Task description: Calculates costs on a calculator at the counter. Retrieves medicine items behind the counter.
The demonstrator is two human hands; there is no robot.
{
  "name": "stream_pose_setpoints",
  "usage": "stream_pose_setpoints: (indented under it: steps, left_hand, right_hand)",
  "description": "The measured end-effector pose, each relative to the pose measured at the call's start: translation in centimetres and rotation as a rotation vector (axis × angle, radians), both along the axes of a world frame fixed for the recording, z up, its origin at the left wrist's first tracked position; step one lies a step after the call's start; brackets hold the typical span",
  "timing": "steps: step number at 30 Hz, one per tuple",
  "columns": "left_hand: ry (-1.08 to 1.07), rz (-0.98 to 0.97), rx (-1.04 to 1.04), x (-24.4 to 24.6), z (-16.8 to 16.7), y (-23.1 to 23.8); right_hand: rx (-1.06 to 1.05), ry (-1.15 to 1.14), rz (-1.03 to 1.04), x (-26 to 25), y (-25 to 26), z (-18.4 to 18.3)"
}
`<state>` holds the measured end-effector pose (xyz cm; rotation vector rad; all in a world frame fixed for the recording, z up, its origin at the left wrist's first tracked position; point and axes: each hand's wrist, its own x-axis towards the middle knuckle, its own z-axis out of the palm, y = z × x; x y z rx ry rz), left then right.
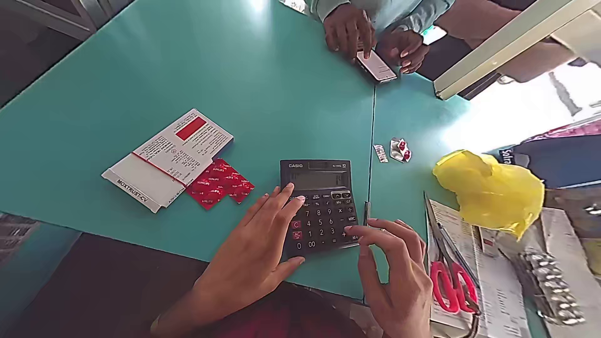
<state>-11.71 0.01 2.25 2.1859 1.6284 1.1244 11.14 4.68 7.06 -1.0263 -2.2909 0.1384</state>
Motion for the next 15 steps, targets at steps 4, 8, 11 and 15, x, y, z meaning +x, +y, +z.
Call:
stream_pose_setpoints:
  steps: [4, 8, 11, 15]
  left_hand:
    - [-0.028, 0.018, 0.002, 0.2, 0.0, -0.1]
    - [-0.033, 0.025, 0.014, 0.2, 0.0, -0.1]
    - [-0.034, 0.023, 0.016, 0.2, 0.0, 0.0]
    - [-0.03, 0.016, 0.016, 0.2, 0.0, -0.1]
  right_hand:
    - [0.081, 0.11, 0.052, -1.8, -0.1, 0.0]
    - [0.028, 0.046, 0.172, -2.1, -0.1, 0.1]
    - [0.027, -0.024, 0.194, -2.6, -0.7, -1.0]
    - [-0.002, -0.009, 0.129, -2.2, -0.4, -0.6]
